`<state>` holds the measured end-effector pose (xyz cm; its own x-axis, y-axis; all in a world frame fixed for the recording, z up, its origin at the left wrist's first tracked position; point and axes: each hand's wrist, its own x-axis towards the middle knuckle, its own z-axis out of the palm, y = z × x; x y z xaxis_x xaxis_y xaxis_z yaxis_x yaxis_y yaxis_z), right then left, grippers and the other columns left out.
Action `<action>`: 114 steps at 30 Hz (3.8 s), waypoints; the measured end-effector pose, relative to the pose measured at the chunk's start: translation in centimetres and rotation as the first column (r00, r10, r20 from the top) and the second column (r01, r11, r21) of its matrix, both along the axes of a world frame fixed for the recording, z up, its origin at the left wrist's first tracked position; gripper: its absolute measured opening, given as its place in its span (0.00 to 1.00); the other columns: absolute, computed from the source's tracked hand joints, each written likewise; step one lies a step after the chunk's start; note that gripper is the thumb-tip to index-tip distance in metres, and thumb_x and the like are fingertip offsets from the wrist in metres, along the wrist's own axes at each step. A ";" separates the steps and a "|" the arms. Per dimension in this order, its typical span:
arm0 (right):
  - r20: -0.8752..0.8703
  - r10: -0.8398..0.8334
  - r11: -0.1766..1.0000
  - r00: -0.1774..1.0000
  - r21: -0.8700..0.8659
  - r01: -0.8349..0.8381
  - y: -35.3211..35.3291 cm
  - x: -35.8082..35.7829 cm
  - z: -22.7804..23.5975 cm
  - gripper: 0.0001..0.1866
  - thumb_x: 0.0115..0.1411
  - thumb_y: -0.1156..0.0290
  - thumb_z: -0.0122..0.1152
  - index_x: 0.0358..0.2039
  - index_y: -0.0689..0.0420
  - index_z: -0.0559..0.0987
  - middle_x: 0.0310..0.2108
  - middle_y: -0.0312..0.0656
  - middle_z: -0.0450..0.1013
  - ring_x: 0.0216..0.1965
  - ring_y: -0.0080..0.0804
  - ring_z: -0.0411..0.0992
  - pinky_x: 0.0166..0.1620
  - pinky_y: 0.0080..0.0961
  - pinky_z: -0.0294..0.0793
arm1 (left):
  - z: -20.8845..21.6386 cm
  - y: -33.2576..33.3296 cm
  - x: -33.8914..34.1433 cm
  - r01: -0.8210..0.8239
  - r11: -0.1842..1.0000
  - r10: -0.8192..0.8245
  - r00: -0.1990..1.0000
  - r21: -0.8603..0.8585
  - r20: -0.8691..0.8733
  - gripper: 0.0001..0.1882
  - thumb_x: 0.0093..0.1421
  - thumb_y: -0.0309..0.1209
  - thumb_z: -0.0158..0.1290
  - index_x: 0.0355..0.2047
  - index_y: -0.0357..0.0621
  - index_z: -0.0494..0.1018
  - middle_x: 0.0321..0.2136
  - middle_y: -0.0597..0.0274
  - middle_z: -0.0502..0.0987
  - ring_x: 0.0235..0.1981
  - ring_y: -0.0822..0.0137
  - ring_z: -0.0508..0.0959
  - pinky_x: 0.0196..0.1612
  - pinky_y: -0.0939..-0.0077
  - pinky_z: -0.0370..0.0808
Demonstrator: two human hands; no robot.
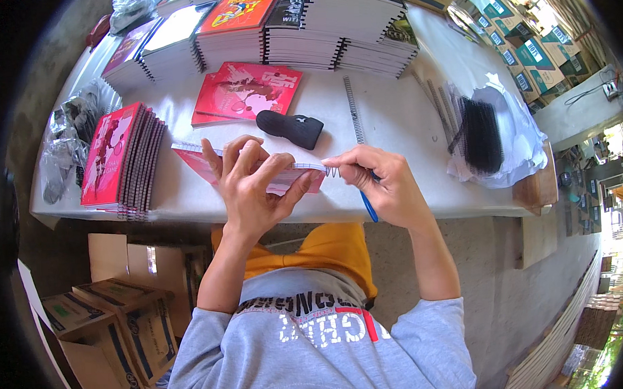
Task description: The person finishes spiral-bound notebooks by trimming the excess wire coil with pliers and crimping the ends by hand to secure the binding.
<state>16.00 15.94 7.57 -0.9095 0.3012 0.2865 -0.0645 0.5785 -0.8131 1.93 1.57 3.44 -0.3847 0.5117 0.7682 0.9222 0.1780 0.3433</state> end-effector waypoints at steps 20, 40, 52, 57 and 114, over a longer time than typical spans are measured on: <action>0.011 -0.036 0.999 0.999 -0.011 0.036 -0.8 -0.1 -0.6 0.08 0.61 0.79 0.49 0.39 0.59 0.74 0.20 0.36 0.66 0.24 0.19 0.65 0.29 0.17 0.65 | -1.3 0.4 -0.6 -0.028 0.998 0.033 0.997 0.063 -0.076 0.13 0.42 0.45 0.62 0.28 0.61 0.75 0.20 0.72 0.62 0.36 0.68 0.69 0.61 0.50 0.41; 0.010 -0.063 0.994 0.998 -0.090 0.064 0.1 -0.9 -0.8 0.10 0.57 0.74 0.56 0.41 0.58 0.75 0.27 0.40 0.71 0.28 0.26 0.69 0.34 0.23 0.70 | -0.9 -0.4 -3.2 0.211 0.977 -0.210 0.947 -0.025 -0.244 0.20 0.35 0.34 0.64 0.31 0.75 0.79 0.38 0.75 0.69 0.32 0.75 0.69 0.42 0.71 0.55; -0.357 -0.148 0.716 0.922 0.604 0.349 -0.3 -2.4 -2.4 0.17 0.41 0.72 0.65 0.36 0.51 0.76 0.29 0.34 0.73 0.27 0.31 0.72 0.29 0.26 0.68 | -0.1 -0.4 -3.2 0.248 0.964 -0.263 0.948 -0.099 -0.182 0.14 0.37 0.33 0.62 0.27 0.69 0.79 0.38 0.74 0.70 0.31 0.76 0.69 0.41 0.74 0.54; -0.453 -0.138 0.525 0.881 0.721 0.453 -0.8 -2.5 -2.2 0.15 0.39 0.73 0.64 0.32 0.53 0.78 0.29 0.32 0.74 0.24 0.24 0.71 0.34 0.26 0.64 | -0.2 -0.3 -3.1 0.258 0.963 -0.269 0.949 -0.081 -0.167 0.17 0.36 0.28 0.59 0.28 0.67 0.80 0.36 0.73 0.71 0.31 0.75 0.68 0.41 0.75 0.53; -0.122 -0.009 0.999 0.993 0.048 0.015 0.5 -1.0 -0.1 0.15 0.48 0.88 0.57 0.35 0.58 0.81 0.33 0.42 0.76 0.35 0.30 0.75 0.38 0.23 0.75 | -0.1 0.4 -1.3 0.124 0.990 -0.133 0.977 -0.065 -0.165 0.25 0.42 0.38 0.62 0.44 0.73 0.76 0.26 0.73 0.63 0.28 0.77 0.66 0.38 0.71 0.51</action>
<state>14.98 16.47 7.45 -0.8635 0.2953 0.4090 -0.1536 0.6184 -0.7707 0.65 1.96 3.39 -0.1806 0.5910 0.7862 0.9823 0.0680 0.1745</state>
